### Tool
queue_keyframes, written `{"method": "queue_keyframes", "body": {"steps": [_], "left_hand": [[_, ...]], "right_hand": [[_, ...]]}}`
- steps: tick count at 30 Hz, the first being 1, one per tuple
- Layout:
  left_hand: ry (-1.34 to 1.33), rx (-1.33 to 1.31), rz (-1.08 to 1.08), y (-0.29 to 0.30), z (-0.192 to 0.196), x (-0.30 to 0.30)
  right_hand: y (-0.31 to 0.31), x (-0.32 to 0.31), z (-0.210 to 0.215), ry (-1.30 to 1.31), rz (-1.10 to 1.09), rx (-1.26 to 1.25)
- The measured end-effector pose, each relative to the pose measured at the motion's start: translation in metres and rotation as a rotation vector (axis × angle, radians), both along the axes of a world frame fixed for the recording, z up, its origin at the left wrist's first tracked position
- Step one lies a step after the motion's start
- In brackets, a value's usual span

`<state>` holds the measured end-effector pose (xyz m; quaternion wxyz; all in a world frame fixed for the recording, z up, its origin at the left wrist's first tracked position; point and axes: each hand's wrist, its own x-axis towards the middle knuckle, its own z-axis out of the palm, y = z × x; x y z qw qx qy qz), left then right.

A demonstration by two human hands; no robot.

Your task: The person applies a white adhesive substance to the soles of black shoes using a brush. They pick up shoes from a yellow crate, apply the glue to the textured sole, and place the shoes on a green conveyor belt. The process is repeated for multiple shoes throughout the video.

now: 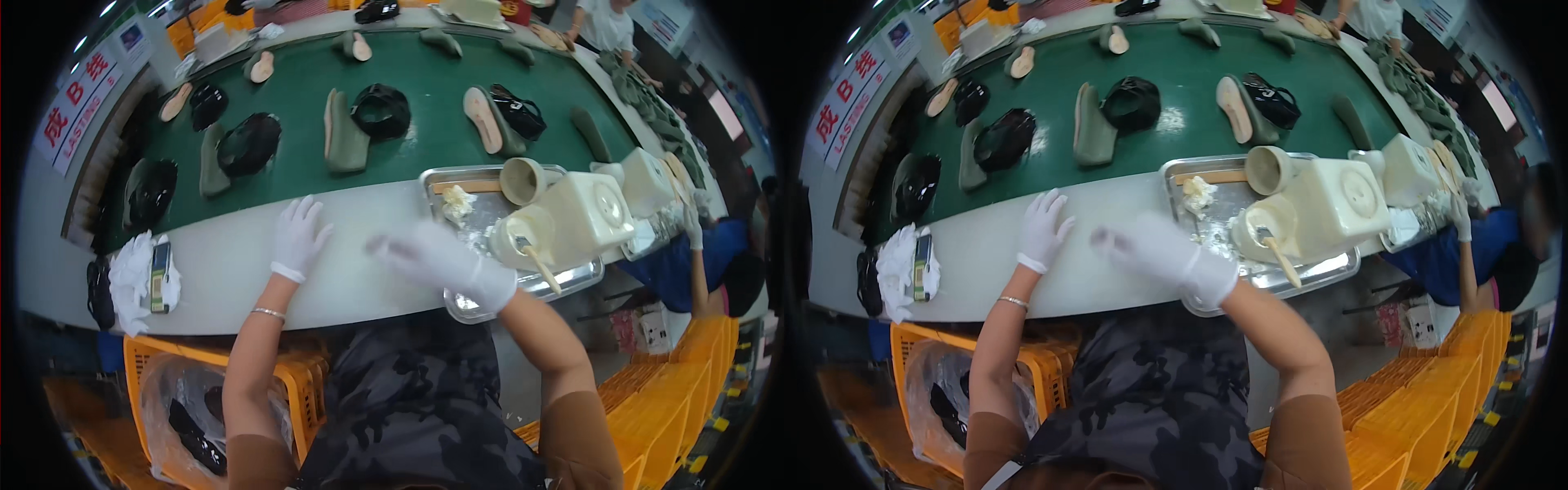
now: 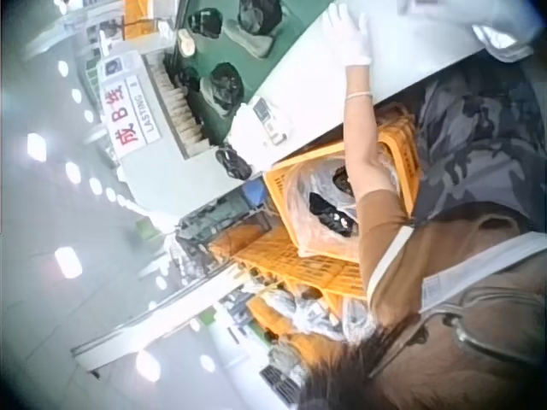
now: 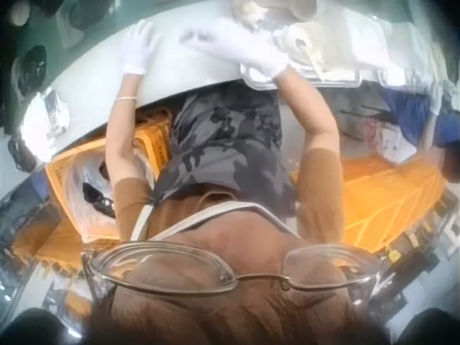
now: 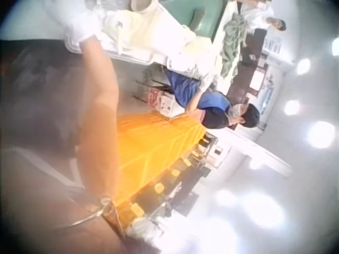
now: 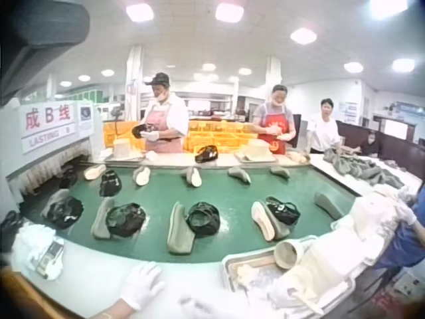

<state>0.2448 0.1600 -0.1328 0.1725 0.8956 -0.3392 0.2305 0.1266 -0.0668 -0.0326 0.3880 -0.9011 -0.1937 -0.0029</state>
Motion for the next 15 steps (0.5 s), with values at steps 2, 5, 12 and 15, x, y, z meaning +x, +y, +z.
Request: {"method": "queue_keyframes", "body": {"steps": [2,5,12,15], "left_hand": [[0.003,0.01,0.014,0.001,0.001,0.0],[0.021,0.013,0.02,0.002,0.005,-0.001],[0.091,0.004,0.034,0.005,0.011,0.003],[0.104,-0.009,0.061,0.004,0.012,0.001]], "right_hand": [[0.0,0.058,-0.008,-0.229,-0.102,-0.013],[0.0,0.128,-0.019,-0.265,-0.317,-0.16],[-0.013,0.236,-0.063,-0.193,-0.496,-0.598],[-0.03,0.257,-0.075,-0.216,-0.444,-0.761]]}}
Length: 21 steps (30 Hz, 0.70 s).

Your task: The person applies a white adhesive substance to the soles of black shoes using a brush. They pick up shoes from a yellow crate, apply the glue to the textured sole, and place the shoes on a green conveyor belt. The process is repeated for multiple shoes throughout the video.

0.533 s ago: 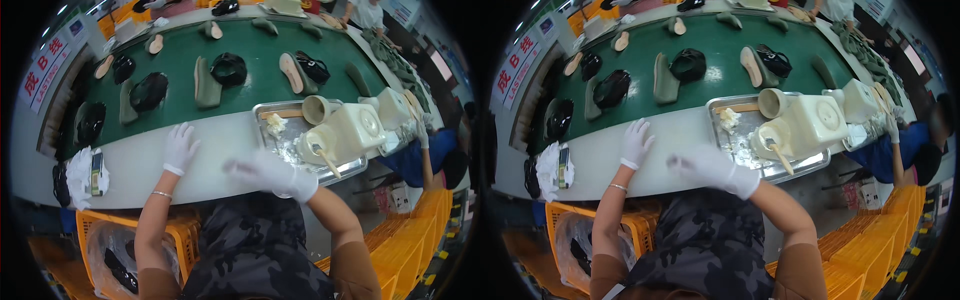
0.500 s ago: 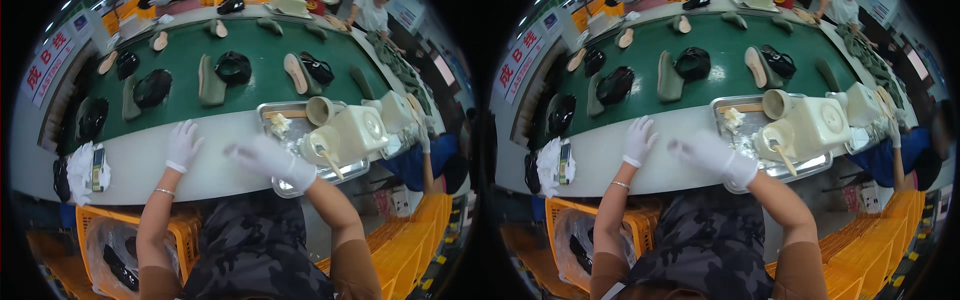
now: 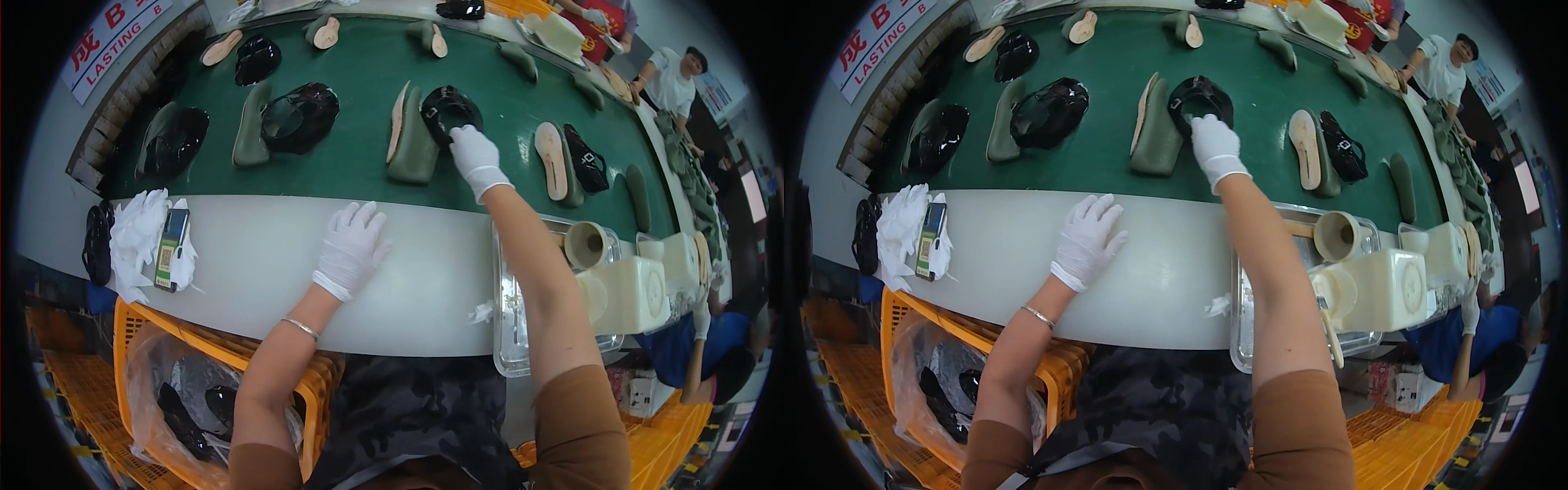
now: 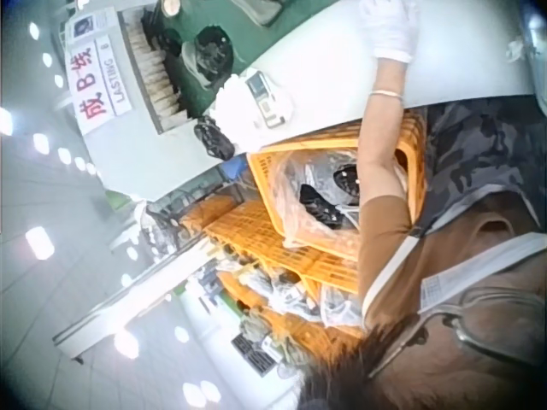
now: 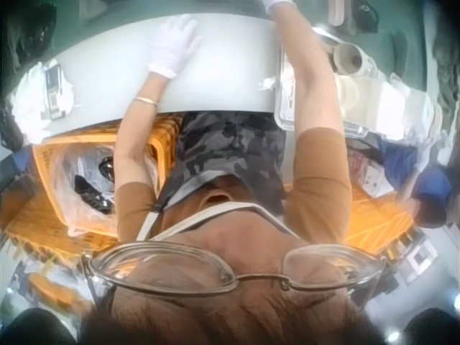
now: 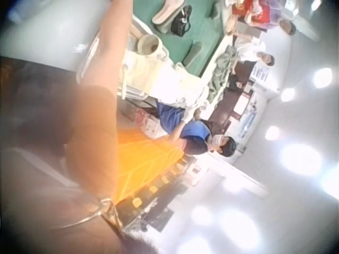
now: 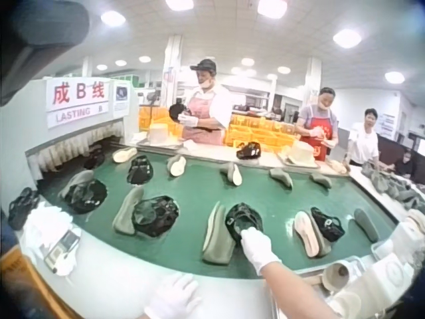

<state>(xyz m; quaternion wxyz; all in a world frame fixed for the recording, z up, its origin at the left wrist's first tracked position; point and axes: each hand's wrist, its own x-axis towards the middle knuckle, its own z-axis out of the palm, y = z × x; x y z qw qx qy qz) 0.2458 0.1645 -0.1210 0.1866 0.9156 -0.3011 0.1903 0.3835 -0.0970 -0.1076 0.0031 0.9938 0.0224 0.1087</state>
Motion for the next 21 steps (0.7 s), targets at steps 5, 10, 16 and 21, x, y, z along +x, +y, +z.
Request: {"method": "queue_keyframes", "body": {"steps": [5,10,16,21], "left_hand": [[0.042,-0.007,0.007,0.001,0.0,0.0],[0.023,-0.024,0.002,0.0,0.0,0.0],[0.003,-0.046,-0.012,-0.002,-0.001,0.0],[0.063,-0.198,-0.048,0.013,-0.023,0.012]], "right_hand": [[-0.031,0.009,0.014,0.013,-0.029,-0.045],[-0.046,-0.007,0.02,0.022,-0.038,-0.007],[0.017,-0.058,0.064,0.055,0.225,0.152],[0.092,-0.151,0.076,0.094,0.67,0.195]]}}
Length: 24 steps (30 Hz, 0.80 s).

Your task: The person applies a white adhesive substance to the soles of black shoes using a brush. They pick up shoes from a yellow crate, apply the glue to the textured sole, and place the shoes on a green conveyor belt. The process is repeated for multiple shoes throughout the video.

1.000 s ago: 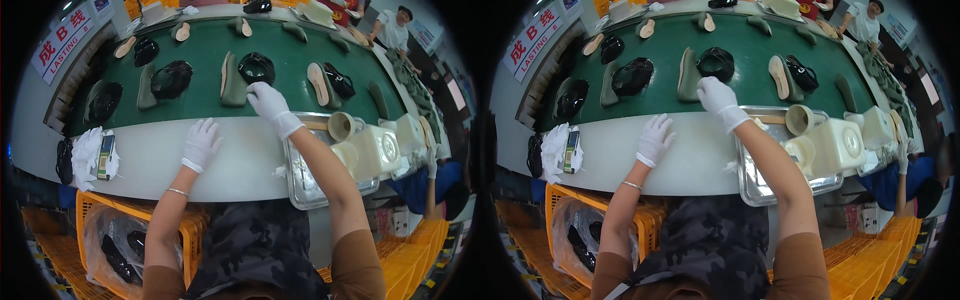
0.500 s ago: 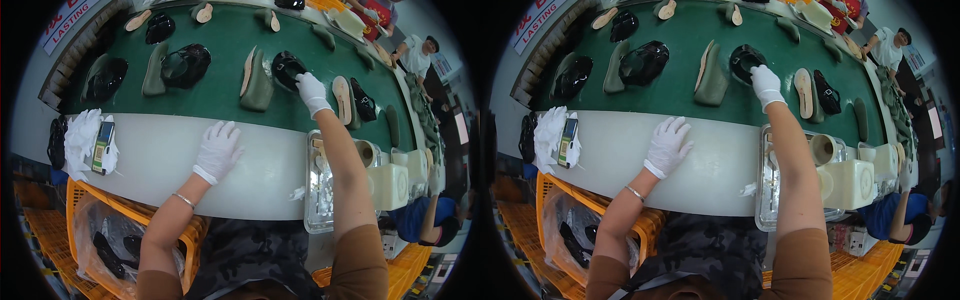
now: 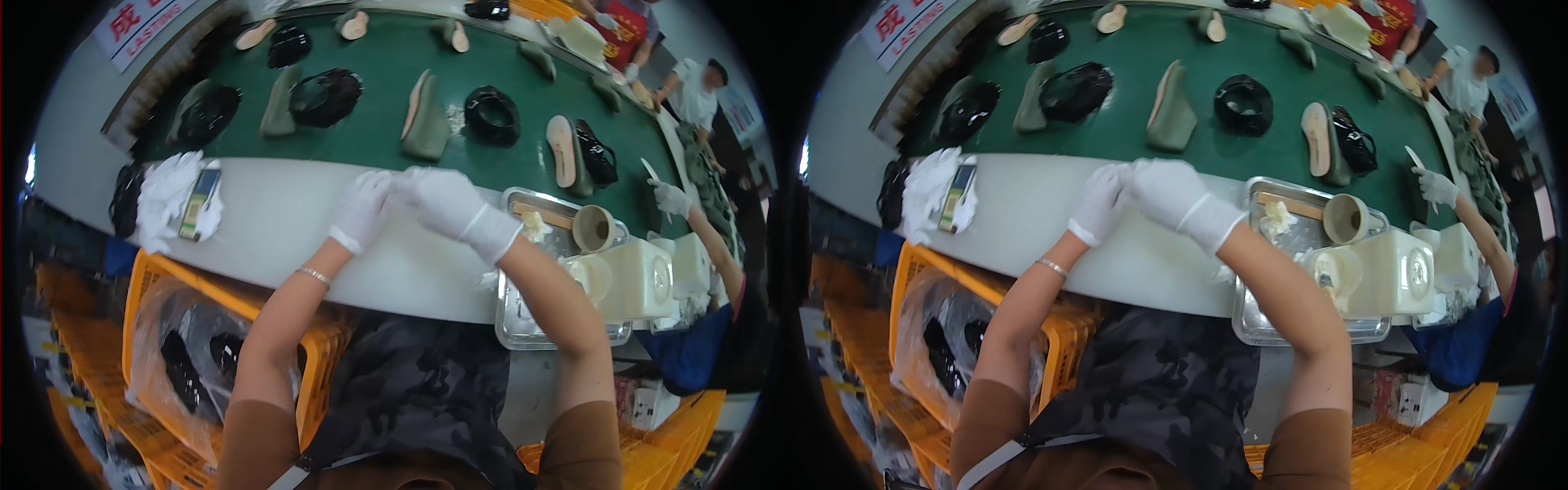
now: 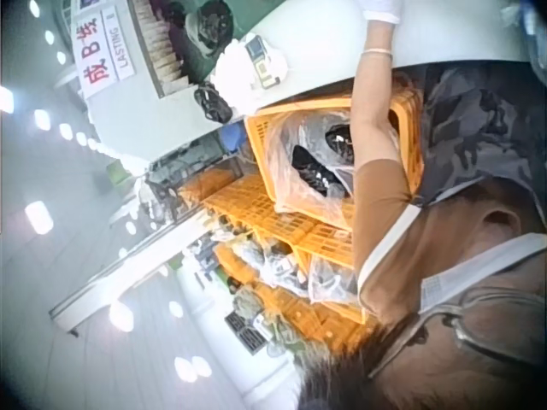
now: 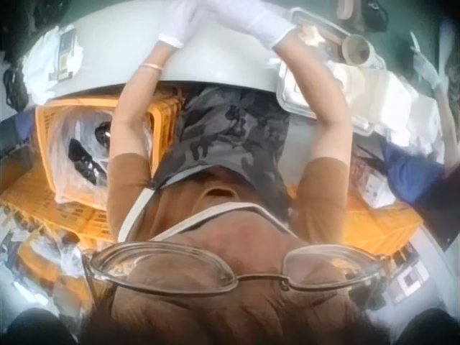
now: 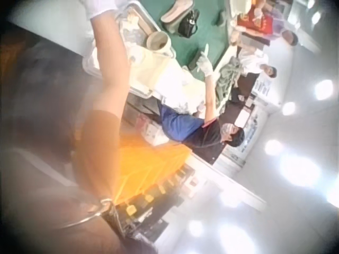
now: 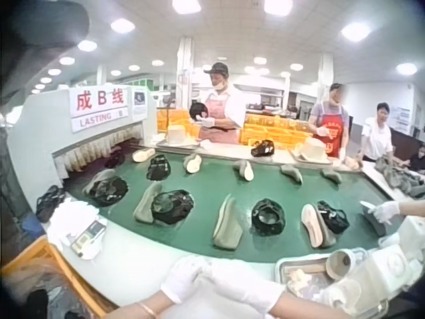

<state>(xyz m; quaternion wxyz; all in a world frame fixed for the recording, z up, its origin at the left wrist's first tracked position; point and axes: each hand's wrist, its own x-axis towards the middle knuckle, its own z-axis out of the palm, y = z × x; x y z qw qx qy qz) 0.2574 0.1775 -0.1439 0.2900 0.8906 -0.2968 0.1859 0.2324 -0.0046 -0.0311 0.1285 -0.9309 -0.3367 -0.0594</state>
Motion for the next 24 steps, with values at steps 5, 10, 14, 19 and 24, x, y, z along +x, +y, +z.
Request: {"method": "queue_keyframes", "body": {"steps": [5,10,14,19,24], "left_hand": [[-0.189,-0.032,0.092,0.015,-0.015,-0.029],[0.108,-0.067,0.042,0.03,0.007,-0.108],[0.401,-0.431,0.138,0.06,0.024,-0.172],[0.017,-0.457,0.717,0.145,0.042,-0.236],[-0.26,-0.443,1.164,0.282,-0.003,-0.295]], "right_hand": [[0.042,-0.077,-0.03,0.399,0.122,0.103],[0.046,-0.122,-0.09,0.198,-0.099,0.491],[0.057,-0.135,-0.096,-0.096,-0.109,0.326],[0.052,-0.136,-0.1,-0.097,-0.103,0.321],[0.055,-0.137,-0.097,-0.128,-0.083,0.341]]}}
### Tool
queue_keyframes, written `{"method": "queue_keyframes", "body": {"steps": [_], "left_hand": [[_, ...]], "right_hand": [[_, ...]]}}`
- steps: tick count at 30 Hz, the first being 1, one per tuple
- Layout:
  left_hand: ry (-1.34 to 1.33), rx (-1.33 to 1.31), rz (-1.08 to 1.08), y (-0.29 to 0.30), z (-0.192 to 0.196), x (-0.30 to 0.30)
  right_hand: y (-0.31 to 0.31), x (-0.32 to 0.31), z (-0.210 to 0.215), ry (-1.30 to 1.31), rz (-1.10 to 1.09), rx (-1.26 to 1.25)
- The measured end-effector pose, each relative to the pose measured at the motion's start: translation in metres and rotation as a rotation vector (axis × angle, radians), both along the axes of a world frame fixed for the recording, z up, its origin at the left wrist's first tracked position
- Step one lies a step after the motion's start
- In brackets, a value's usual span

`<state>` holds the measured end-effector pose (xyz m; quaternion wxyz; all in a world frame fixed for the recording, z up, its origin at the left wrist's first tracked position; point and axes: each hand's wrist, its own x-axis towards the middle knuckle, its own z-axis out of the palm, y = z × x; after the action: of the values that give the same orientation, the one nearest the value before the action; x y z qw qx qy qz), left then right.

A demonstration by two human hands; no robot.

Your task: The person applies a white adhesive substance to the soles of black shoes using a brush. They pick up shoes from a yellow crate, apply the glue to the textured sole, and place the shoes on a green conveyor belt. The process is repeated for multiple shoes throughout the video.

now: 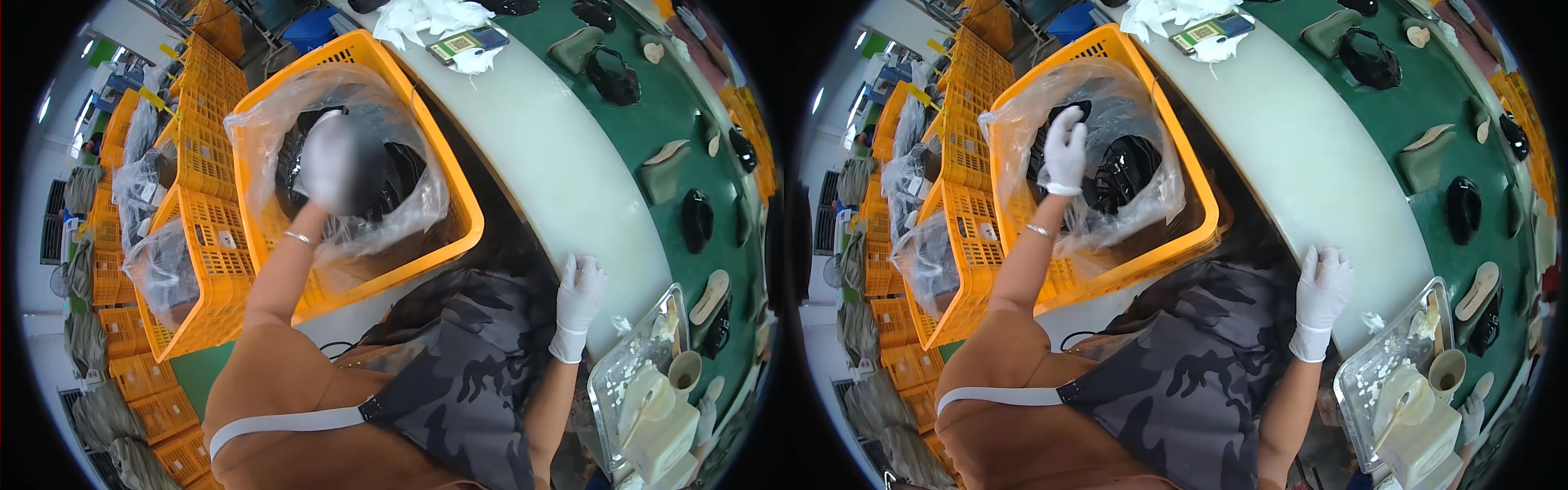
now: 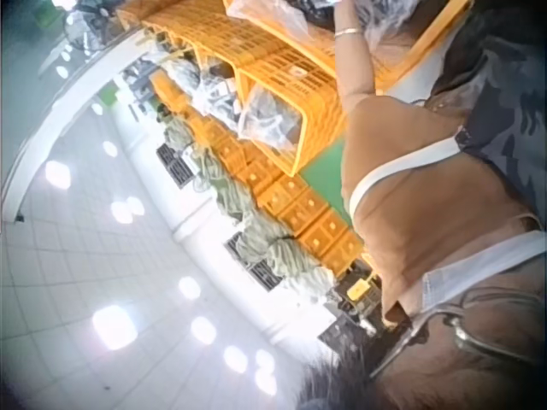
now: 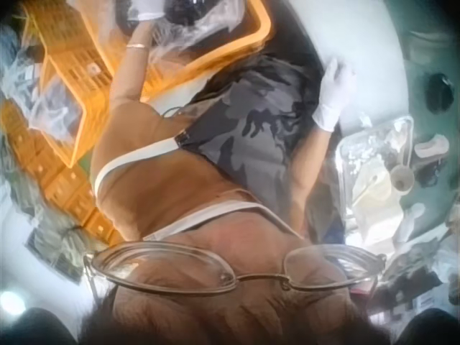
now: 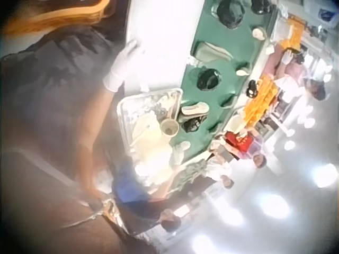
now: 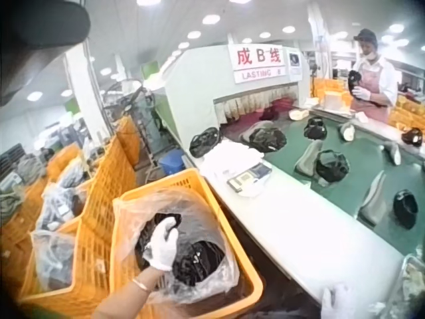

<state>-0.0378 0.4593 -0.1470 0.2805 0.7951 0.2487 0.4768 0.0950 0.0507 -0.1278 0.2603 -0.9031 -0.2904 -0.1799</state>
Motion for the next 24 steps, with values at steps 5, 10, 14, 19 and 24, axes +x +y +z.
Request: {"method": "queue_keyframes", "body": {"steps": [5,10,14,19,24], "left_hand": [[0.517,-0.484,0.136,0.062,-0.064,-0.07],[0.565,-0.567,-0.07,-0.063,-0.06,-0.088],[0.677,-0.539,-0.147,-0.073,-0.084,-0.11],[0.419,-0.156,0.067,-0.054,-0.083,-0.089],[0.388,-0.721,0.06,-0.031,-0.091,-0.082]], "right_hand": [[0.001,-0.002,0.0,0.021,-0.023,-0.054],[-0.002,-0.002,-0.004,0.102,-0.065,-0.082],[0.0,-0.001,-0.003,0.066,-0.029,-0.053],[-0.001,-0.001,-0.007,0.032,-0.038,-0.071],[-0.001,-0.003,-0.005,0.009,-0.033,-0.068]]}}
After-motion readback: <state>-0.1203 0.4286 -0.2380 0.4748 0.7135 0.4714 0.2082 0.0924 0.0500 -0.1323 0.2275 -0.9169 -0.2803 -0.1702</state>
